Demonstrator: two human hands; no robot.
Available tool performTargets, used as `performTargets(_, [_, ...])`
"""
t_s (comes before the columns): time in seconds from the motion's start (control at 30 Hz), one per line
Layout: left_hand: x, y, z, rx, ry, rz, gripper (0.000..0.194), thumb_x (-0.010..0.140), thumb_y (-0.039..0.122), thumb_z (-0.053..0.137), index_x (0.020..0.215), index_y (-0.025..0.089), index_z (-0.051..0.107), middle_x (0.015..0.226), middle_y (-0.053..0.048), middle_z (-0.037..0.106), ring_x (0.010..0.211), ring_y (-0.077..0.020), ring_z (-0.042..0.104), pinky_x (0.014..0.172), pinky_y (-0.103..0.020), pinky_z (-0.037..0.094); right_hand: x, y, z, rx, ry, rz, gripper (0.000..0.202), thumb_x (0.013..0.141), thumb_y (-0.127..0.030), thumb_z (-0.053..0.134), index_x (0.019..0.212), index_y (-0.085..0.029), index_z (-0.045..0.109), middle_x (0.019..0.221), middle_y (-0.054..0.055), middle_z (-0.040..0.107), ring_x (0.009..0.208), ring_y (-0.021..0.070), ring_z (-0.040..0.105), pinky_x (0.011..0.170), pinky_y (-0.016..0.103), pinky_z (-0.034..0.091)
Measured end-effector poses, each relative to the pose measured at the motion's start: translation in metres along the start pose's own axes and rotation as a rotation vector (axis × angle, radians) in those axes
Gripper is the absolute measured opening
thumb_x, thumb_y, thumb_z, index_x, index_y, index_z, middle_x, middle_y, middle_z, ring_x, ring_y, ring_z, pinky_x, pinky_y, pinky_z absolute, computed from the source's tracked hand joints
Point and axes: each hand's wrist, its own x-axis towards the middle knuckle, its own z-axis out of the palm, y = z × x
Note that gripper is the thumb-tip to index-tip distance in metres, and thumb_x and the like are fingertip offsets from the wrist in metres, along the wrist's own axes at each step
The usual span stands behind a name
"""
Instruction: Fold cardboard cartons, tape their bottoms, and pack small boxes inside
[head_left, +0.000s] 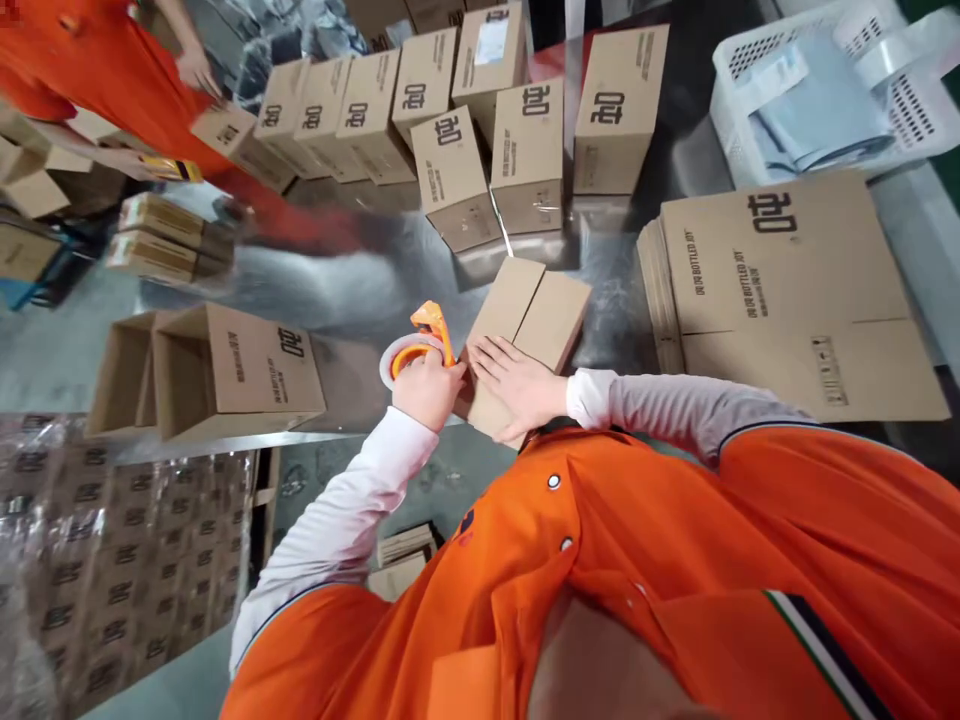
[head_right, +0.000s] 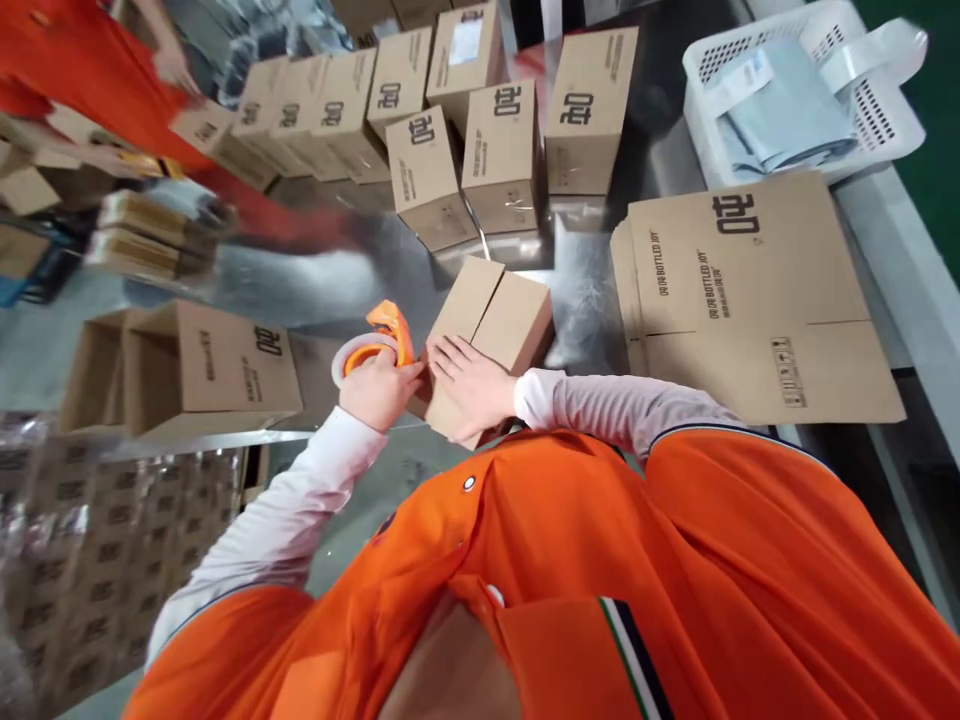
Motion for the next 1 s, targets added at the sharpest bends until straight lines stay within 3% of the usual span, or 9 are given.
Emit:
performTargets(0.13, [0.002, -0.001, -0.002, 0.042, -0.019, 0.013, 0.045, 0.108, 0.036, 0.044, 0.14, 0.024, 0.074, 0.123, -0.022, 0.062, 0.116, -0.0385, 0.063, 0.091, -0.045, 0.05, 0.003, -0.002, 0.0, 0.045, 0.038, 0.097, 0.122, 0.086, -0.08, 0.061, 0.167, 0.007, 0.034, 0.173, 0.03, 0.023, 0.165, 0.0505, 0.009, 0.136, 0.063, 0.006])
performTargets(0.27, [0.005, -0.001, -0.006, 0.064, -0.026, 0.023, 0.052, 0.11, 0.033, 0.033, 0.138, 0.022, 0.076, 0.117, -0.024, 0.063, 0.111, -0.0387, 0.064, 0.086, -0.046, 0.049, 0.003, -0.012, -0.001, 0.044, -0.009, 0.026, 0.124, 0.078, -0.085, 0.065, 0.167, -0.002, 0.041, 0.175, 0.024, 0.024, 0.165, 0.0512, 0.006, 0.136, 0.065, 0.004])
performTargets(0.5, [0.011, -0.004, -0.007, 0.105, 0.023, 0.064, 0.044, 0.108, 0.033, 0.043, 0.132, 0.025, 0.079, 0.108, -0.022, 0.067, 0.102, -0.0368, 0.068, 0.079, -0.042, 0.049, 0.01, -0.013, 0.003, 0.081, -0.005, 0.078, 0.129, 0.078, -0.084, 0.064, 0.165, 0.009, 0.036, 0.174, 0.031, 0.017, 0.164, 0.0524, 0.011, 0.136, 0.066, 0.006])
performTargets(0.7, [0.012, -0.016, -0.017, 0.143, -0.055, 0.052, 0.044, 0.102, 0.03, 0.055, 0.142, 0.027, 0.073, 0.112, -0.02, 0.072, 0.105, -0.0388, 0.071, 0.082, -0.043, 0.054, 0.013, -0.001, 0.0, 0.076, -0.11, 0.017, 0.129, 0.087, -0.087, 0.054, 0.168, 0.01, 0.027, 0.176, 0.031, 0.01, 0.166, 0.0484, 0.004, 0.138, 0.06, 0.003])
performTargets(0.77, [0.016, -0.024, -0.036, 0.118, -0.049, 0.025, 0.049, 0.099, 0.03, 0.059, 0.147, 0.023, 0.069, 0.116, -0.019, 0.074, 0.109, -0.0381, 0.072, 0.089, -0.043, 0.055, 0.012, 0.009, -0.002, 0.076, -0.106, -0.096, 0.133, 0.085, -0.09, 0.054, 0.168, 0.01, 0.026, 0.176, 0.031, 0.01, 0.166, 0.0468, 0.002, 0.139, 0.058, 0.002])
performTargets(0.83, [0.025, -0.03, -0.066, 0.047, -0.034, -0.018, 0.06, 0.097, 0.033, 0.067, 0.154, 0.018, 0.062, 0.118, -0.018, 0.075, 0.11, -0.0359, 0.073, 0.095, -0.042, 0.056, 0.011, 0.019, -0.002, 0.084, -0.086, -0.218, 0.133, 0.083, -0.088, 0.06, 0.168, 0.01, 0.027, 0.175, 0.031, 0.012, 0.167, 0.046, 0.003, 0.138, 0.059, 0.002])
performTargets(0.93, [0.056, -0.028, -0.127, -0.164, 0.024, -0.003, 0.094, 0.078, 0.04, 0.091, 0.161, 0.017, 0.054, 0.131, -0.012, 0.074, 0.119, -0.0326, 0.072, 0.107, -0.041, 0.055, 0.013, 0.029, 0.004, 0.092, -0.047, -0.354, 0.121, 0.083, -0.074, 0.069, 0.167, 0.006, 0.033, 0.174, 0.031, 0.017, 0.166, 0.0459, 0.01, 0.137, 0.063, 0.004])
performTargets(1.0, [0.091, -0.013, -0.168, -0.339, 0.067, 0.059, 0.102, 0.067, 0.037, 0.098, 0.158, 0.016, 0.057, 0.137, -0.006, 0.073, 0.125, -0.029, 0.07, 0.117, -0.042, 0.05, 0.017, 0.027, 0.012, 0.107, -0.014, -0.364, 0.106, 0.088, -0.064, 0.069, 0.165, 0.003, 0.039, 0.174, 0.03, 0.023, 0.165, 0.0454, 0.018, 0.136, 0.065, 0.01])
